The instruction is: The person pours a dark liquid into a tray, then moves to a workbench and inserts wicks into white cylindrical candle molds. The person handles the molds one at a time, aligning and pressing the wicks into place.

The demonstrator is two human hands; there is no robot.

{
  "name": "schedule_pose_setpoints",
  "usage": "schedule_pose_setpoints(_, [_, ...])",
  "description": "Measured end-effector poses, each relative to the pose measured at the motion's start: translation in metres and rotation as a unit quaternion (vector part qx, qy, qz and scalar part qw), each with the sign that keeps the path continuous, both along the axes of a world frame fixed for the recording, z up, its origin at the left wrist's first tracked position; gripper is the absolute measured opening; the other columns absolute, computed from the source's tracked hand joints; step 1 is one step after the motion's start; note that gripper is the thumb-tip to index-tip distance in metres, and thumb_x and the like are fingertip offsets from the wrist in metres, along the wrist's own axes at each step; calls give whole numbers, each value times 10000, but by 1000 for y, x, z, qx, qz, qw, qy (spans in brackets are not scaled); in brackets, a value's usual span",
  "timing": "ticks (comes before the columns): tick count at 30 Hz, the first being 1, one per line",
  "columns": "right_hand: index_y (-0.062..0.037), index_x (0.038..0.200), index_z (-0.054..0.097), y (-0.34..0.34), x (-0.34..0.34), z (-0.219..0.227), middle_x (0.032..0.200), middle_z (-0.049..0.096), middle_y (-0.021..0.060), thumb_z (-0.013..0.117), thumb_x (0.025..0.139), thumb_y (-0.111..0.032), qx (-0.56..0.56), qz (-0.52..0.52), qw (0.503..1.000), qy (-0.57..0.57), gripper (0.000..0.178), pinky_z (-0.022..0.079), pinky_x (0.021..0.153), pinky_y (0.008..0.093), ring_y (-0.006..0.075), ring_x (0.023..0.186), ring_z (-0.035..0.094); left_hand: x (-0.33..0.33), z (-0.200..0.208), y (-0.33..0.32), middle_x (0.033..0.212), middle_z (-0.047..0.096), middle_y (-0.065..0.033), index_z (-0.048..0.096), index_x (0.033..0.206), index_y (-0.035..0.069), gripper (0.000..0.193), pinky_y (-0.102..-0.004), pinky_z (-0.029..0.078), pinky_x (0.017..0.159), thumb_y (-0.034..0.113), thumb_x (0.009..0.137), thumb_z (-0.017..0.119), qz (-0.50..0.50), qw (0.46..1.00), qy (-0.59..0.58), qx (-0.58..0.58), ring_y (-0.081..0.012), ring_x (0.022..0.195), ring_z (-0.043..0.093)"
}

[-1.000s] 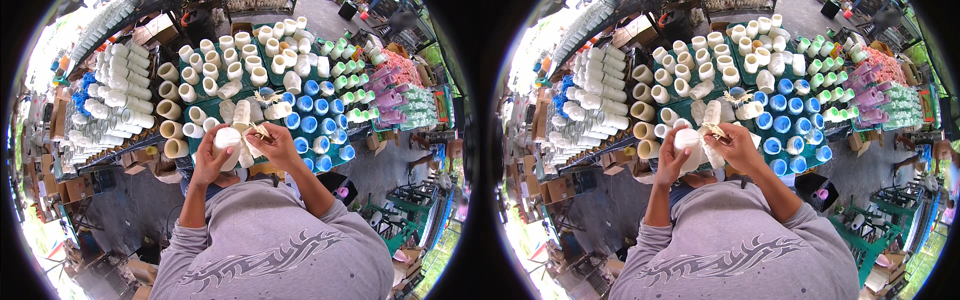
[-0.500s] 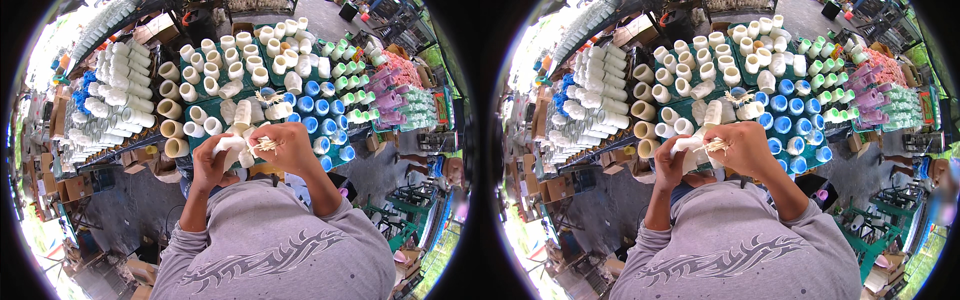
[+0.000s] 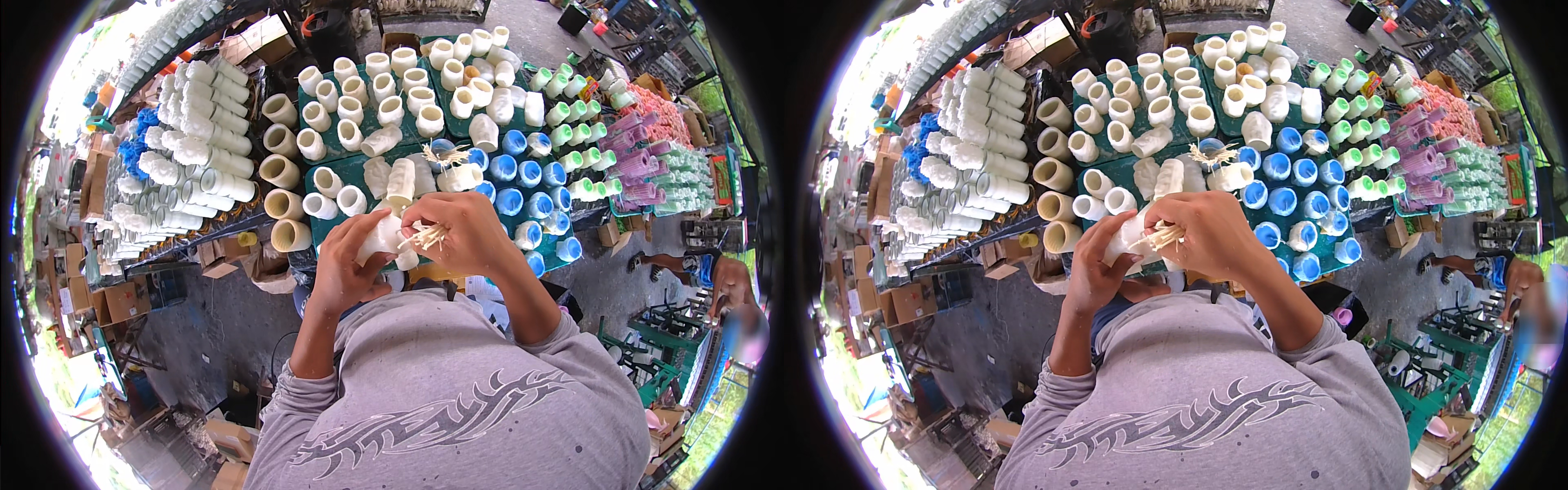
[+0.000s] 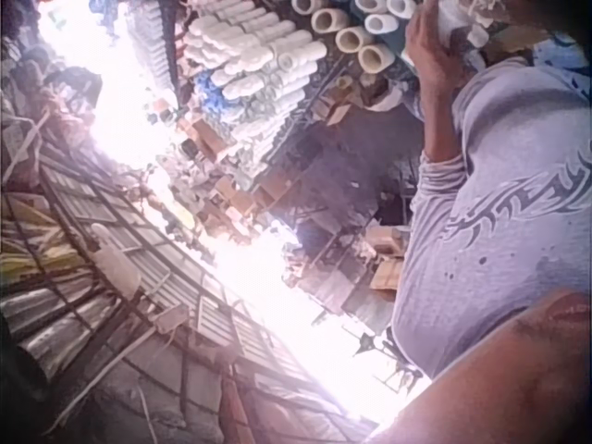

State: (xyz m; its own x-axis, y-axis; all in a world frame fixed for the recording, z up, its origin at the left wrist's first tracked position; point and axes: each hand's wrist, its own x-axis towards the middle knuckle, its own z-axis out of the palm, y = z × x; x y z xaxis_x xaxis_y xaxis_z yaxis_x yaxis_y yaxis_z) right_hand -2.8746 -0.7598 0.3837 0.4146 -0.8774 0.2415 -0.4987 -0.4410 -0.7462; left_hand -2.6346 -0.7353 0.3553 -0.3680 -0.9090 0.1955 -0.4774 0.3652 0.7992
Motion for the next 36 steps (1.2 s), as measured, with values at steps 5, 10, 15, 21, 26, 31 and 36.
schedule_pose_setpoints(5, [-107, 978, 751, -5, 6, -4, 896, 765, 109, 809, 769, -142, 35, 32, 999, -26, 220, 558, 709, 408, 344, 816, 734, 2, 5, 1, 1253, 699, -169, 635, 1413, 64, 695, -436, 524, 981, 39, 754, 854, -5, 1000, 6, 2, -371, 1131, 676])
schedule_pose_setpoints(10, [-61, 984, 746, -9, 9, -11, 908, 765, 100, 836, 775, -69, 64, 65, 994, -54, 228, 569, 729, 363, 289, 816, 740, -6, 5, -1, 1252, 706, -154, 625, 1426, 95, 727, -458, 511, 969, 130, 754, 901, -12, 999, 20, -25, -385, 1115, 673])
schedule_pose_setpoints(15, [-25, 1004, 737, -16, 3, -11, 890, 758, 109, 814, 821, -27, 95, 96, 986, -93, 199, 563, 732, 333, 249, 789, 741, 0, 4, 2, 1293, 696, -158, 622, 1437, 98, 720, -457, 510, 979, 110, 770, 894, -5, 1000, 26, -11, -384, 1147, 671])
schedule_pose_setpoints(21, [-58, 1021, 715, -15, 7, -12, 901, 757, 121, 797, 814, -97, 96, 101, 988, -64, 226, 560, 735, 383, 333, 816, 734, 7, 4, 7, 1310, 665, -181, 620, 1439, 64, 689, -430, 518, 1016, 38, 791, 852, -1, 1000, 14, 0, -374, 1182, 654])
schedule_pose_setpoints(26, [-34, 956, 701, -13, 14, -11, 814, 726, 93, 786, 824, -49, 51, 103, 991, -63, 158, 533, 663, 339, 255, 707, 700, 10, 3, 11, 1330, 660, -179, 622, 1440, 64, 697, -439, 515, 1025, 8, 784, 852, 6, 1000, 11, 11, -371, 1203, 647])
schedule_pose_setpoints(31, [-39, 939, 711, -11, 16, -12, 807, 718, 73, 804, 836, -34, 63, 114, 987, -91, 139, 530, 659, 321, 209, 705, 690, 12, 2, 12, 1230, 662, -162, 618, 1378, 56, 656, -430, 492, 984, 170, 790, 883, 16, 999, 38, -8, -366, 1133, 645])
schedule_pose_setpoints(36, [-46, 956, 737, -5, 21, -18, 836, 741, 57, 823, 852, -28, 73, 98, 984, -129, 136, 538, 666, 307, 169, 727, 699, 15, 2, 14, 1080, 635, -140, 615, 1247, 35, 532, -392, 485, 899, 300, 849, 849, 15, 992, 125, 12, -310, 1012, 636])
